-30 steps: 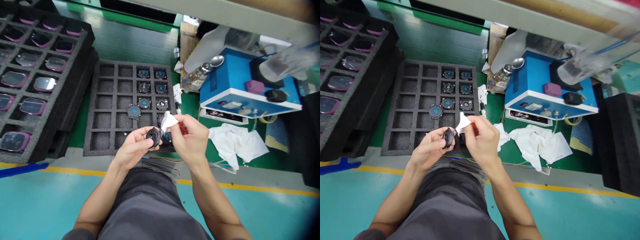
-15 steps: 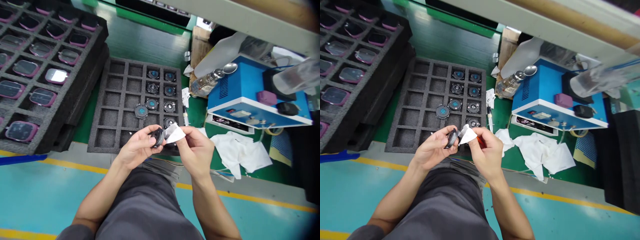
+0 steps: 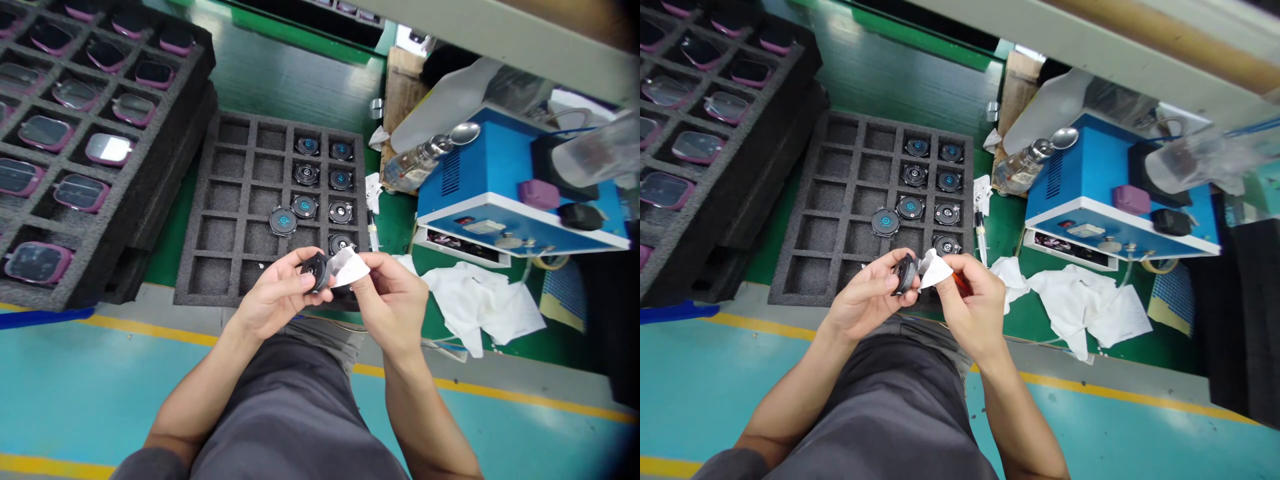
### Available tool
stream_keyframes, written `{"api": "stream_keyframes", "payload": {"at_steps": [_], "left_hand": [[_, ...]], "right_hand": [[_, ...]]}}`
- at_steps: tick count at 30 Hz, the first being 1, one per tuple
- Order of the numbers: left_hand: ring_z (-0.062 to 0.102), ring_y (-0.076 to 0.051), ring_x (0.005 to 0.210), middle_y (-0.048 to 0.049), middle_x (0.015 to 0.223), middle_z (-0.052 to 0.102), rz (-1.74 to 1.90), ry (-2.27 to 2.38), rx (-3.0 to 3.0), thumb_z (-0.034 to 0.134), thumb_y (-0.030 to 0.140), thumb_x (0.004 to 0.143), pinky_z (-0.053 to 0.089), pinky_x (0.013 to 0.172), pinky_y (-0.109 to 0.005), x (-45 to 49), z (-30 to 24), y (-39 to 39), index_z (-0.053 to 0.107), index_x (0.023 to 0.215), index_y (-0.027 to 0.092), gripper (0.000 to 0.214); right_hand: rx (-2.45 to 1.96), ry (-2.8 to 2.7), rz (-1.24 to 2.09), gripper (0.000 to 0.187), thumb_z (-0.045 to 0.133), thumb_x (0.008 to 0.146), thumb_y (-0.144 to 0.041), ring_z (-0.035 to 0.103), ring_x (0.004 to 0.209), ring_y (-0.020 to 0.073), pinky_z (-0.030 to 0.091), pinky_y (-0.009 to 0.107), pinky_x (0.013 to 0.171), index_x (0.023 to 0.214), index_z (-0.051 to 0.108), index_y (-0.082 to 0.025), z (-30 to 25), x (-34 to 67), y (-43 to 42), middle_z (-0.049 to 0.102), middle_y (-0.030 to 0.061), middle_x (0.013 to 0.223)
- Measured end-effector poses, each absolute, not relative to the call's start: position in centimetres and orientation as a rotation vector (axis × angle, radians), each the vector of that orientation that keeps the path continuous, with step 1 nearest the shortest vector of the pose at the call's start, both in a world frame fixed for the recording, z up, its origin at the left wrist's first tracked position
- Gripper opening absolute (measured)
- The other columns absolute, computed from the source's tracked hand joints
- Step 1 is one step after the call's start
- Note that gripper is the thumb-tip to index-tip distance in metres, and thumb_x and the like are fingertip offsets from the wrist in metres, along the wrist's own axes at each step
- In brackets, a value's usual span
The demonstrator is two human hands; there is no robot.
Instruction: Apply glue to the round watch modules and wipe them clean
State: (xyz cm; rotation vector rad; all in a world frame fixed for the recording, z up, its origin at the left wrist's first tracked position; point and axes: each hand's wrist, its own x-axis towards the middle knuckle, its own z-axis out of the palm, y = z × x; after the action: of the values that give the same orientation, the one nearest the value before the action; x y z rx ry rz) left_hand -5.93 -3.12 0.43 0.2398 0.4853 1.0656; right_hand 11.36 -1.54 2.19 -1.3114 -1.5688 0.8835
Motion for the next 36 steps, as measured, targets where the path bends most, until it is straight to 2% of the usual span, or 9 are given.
{"api": "stream_keyframes", "payload": {"at_steps": [3,9,14,19,21,24,27,33,36], "left_hand": [[0.077,-0.018,0.083,-0.0066,0.094,0.077,1.11,0.584,0.364,0.08,0.017,0.08,0.055,0.066,-0.019,-5.3,0.5,-3.2,0.06,0.116,0.018,0.041],[0.076,-0.023,0.102,-0.0063,0.104,0.078,1.158,0.679,0.485,0.079,0.011,0.08,0.06,0.083,-0.028,-4.5,0.3,-3.3,0.059,0.121,0.019,0.047],[0.075,-0.023,0.105,-0.007,0.104,0.078,1.152,0.715,0.52,0.079,0.012,0.08,0.061,0.086,-0.031,-4.4,0.0,-3.4,0.059,0.124,0.019,0.049],[0.074,-0.021,0.102,-0.006,0.104,0.079,1.157,0.79,0.55,0.082,0.013,0.078,0.06,0.089,-0.033,-4.1,0.0,-3.4,0.06,0.13,0.022,0.057],[0.074,-0.021,0.103,-0.0064,0.107,0.079,1.158,0.819,0.573,0.082,0.014,0.078,0.06,0.092,-0.034,-4.0,0.1,-3.5,0.065,0.124,0.022,0.05],[0.073,-0.022,0.107,-0.0069,0.114,0.078,1.162,0.831,0.623,0.082,0.014,0.078,0.059,0.094,-0.034,-4.0,0.1,-3.5,0.072,0.11,0.02,0.033],[0.072,-0.021,0.109,-0.0061,0.116,0.078,1.176,0.836,0.665,0.081,0.013,0.08,0.058,0.097,-0.034,-4.0,0.0,-3.6,0.075,0.104,0.021,0.026],[0.074,-0.021,0.107,-0.0051,0.118,0.078,1.195,0.871,0.684,0.081,0.014,0.08,0.058,0.097,-0.034,-4.0,-0.3,-3.8,0.077,0.102,0.023,0.023],[0.073,-0.021,0.11,-0.0043,0.118,0.078,1.204,0.863,0.684,0.08,0.013,0.08,0.058,0.097,-0.032,-4.0,-0.3,-3.8,0.077,0.101,0.024,0.023]], "right_hand": [[-1.364,-1.516,0.825,0.018,0.069,0.091,-0.037,0.062,0.065,0.0135,0.049,0.025,0.057,0.089,0.072,-0.02,2.2,12.3,-1.5,0.07,0.001,0.075],[-1.443,-1.309,0.711,0.021,0.076,0.086,-0.039,0.059,0.06,0.0114,0.047,0.023,0.053,0.086,0.073,-0.019,2.1,15.7,-1.4,0.069,0.0005,0.073],[-1.482,-1.237,0.648,0.023,0.078,0.083,-0.042,0.058,0.056,0.0109,0.046,0.022,0.049,0.084,0.072,-0.019,1.9,17.4,-1.7,0.068,-0.0004,0.068],[-1.488,-1.469,0.571,0.015,0.069,0.091,-0.034,0.058,0.063,0.0131,0.046,0.026,0.055,0.091,0.074,-0.02,2.1,17.4,-2.5,0.068,0.0007,0.075],[-1.433,-1.645,0.509,0.012,0.065,0.093,-0.026,0.058,0.066,0.0138,0.046,0.028,0.058,0.098,0.075,-0.021,2.4,17.1,-2.8,0.068,0.0014,0.078],[-1.306,-1.9,0.395,0.026,0.061,0.093,-0.014,0.064,0.076,0.0163,0.051,0.031,0.068,0.114,0.073,-0.023,2.7,16.5,-3.0,0.072,0.0042,0.087],[-1.205,-2.083,0.261,0.037,0.059,0.091,-0.008,0.067,0.08,0.0183,0.053,0.033,0.072,0.123,0.07,-0.023,3.1,16.1,-2.9,0.076,0.0058,0.093],[-1.099,-2.122,0.246,0.044,0.06,0.088,-0.002,0.072,0.077,0.0183,0.056,0.032,0.069,0.124,0.07,-0.024,4.0,15.2,-3.1,0.079,0.0048,0.093],[-1.101,-2.095,0.268,0.04,0.059,0.089,-0.003,0.073,0.075,0.0169,0.057,0.03,0.069,0.121,0.071,-0.023,4.0,14.9,-3.3,0.08,0.004,0.092]]}}
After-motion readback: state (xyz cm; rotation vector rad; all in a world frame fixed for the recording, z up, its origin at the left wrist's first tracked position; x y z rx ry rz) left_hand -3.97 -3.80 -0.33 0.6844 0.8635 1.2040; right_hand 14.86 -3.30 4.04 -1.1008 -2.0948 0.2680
